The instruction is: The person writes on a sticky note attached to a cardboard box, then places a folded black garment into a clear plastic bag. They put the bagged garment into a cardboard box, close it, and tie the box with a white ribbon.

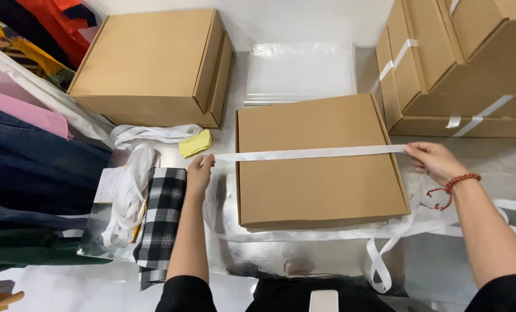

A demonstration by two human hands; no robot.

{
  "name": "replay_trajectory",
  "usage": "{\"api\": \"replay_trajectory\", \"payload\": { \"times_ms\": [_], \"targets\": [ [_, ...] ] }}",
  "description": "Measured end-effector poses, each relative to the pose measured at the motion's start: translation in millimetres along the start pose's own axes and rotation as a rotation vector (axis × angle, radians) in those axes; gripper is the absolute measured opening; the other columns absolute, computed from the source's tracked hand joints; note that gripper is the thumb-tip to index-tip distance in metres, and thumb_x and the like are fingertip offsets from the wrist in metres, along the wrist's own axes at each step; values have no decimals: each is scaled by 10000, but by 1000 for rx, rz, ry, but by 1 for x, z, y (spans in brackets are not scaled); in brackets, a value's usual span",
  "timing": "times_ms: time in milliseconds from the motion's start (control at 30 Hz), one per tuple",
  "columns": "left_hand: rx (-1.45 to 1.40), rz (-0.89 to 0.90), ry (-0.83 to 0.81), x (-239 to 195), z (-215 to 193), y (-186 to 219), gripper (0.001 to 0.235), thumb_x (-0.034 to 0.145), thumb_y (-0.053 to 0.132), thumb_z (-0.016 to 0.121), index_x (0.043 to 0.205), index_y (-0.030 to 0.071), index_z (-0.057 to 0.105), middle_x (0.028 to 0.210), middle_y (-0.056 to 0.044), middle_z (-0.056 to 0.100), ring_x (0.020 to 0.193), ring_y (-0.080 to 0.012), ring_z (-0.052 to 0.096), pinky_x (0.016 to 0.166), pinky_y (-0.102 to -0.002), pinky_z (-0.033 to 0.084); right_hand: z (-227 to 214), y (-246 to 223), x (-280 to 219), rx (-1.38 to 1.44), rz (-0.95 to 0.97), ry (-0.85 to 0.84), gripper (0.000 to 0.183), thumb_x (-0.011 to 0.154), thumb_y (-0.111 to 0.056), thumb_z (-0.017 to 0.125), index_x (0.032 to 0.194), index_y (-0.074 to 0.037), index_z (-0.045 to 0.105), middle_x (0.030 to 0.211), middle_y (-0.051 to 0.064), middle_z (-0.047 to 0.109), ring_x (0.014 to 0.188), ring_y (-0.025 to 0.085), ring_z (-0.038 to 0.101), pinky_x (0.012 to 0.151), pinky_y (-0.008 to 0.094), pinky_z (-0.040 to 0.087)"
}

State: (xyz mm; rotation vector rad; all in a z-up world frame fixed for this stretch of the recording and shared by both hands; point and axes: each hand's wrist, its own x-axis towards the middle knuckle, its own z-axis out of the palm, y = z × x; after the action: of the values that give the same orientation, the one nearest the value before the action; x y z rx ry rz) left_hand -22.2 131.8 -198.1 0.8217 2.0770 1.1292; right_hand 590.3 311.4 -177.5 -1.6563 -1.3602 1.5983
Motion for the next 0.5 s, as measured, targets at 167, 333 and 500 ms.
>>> {"api": "replay_trajectory", "payload": {
  "times_ms": [167, 333, 500],
  "targets": [
    [246, -83, 191, -25, 47, -11, 299, 1012, 441, 572, 921, 185, 697, 1004, -148, 764, 985, -419, 647, 812, -527, 467, 17, 37, 25, 226, 7, -64, 167, 1093, -213, 633, 1106, -49, 665, 774, -35, 424, 591, 81, 328, 482, 233, 208],
    [239, -91, 137, -49, 78, -15, 385, 1039, 461, 504, 914, 133, 663, 1038, -65, 731, 957, -298, 688, 769, -487, 468, 35, 65, 30, 146, 88, 142, 190, 1117, -290, 631, 1202, -125, 671, 988, 65, 722, 769, 183, 660, 550, 363, 509],
    [214, -140, 171, -66, 83, -6, 370, 1031, 449, 521, 874, 135, 637, 999, -76, 725, 909, -340, 664, 758, -503, 463, 53, 60, 12, 71, 86, 267, 200, 1085, -225, 663, 1220, -81, 693, 1086, 104, 730, 851, 210, 656, 670, 406, 528]
  ]
}}
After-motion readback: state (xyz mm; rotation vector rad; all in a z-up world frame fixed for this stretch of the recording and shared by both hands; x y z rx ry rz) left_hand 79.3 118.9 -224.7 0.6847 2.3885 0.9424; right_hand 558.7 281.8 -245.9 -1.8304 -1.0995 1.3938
